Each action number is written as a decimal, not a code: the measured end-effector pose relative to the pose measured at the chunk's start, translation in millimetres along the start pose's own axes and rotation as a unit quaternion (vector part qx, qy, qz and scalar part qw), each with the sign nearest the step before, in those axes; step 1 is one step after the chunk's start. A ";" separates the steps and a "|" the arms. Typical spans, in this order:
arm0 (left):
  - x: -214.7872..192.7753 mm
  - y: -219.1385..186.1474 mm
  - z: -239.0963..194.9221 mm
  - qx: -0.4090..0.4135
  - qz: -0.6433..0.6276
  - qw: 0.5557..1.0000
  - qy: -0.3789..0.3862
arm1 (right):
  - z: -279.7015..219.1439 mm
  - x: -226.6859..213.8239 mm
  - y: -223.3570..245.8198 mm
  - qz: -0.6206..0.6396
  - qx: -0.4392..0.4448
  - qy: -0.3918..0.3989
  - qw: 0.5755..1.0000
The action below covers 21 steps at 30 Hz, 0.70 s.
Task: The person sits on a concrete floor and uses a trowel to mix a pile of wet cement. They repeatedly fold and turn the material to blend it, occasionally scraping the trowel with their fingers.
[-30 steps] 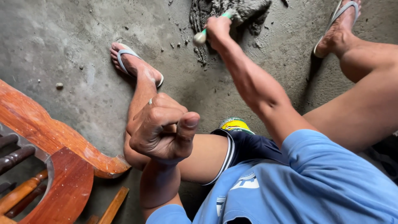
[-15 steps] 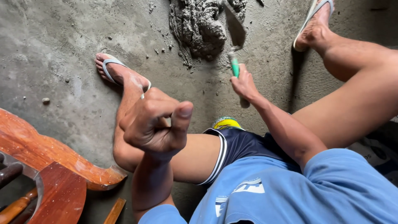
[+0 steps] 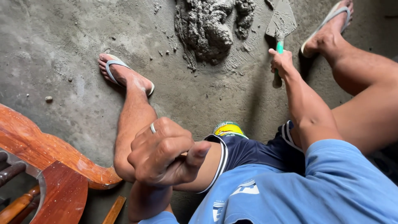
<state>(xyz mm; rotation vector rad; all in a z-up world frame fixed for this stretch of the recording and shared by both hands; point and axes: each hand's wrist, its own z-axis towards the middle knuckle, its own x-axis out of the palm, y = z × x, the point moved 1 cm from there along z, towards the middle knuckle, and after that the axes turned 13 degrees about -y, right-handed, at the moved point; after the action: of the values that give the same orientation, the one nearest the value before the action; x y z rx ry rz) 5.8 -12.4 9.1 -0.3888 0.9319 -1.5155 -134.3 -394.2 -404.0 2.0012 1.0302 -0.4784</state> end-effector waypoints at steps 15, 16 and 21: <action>1.6 8.8 0.5 0.041 0.097 0.990 -0.089 | -166.4 83.4 215.9 -0.295 -0.192 0.159 0.923; 0.3 7.3 1.2 0.045 0.095 0.990 -0.092 | -167.0 94.7 195.8 -0.293 -0.196 0.155 0.923; 6.1 4.8 3.1 0.081 0.085 0.991 -0.061 | -167.2 121.8 96.0 -0.314 -0.380 0.156 0.856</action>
<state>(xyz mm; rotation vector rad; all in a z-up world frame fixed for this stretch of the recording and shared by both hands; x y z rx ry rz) 10.0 -18.8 5.7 -0.2740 0.7221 -1.3850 9.9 -231.7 -334.5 1.0186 1.7571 -0.0272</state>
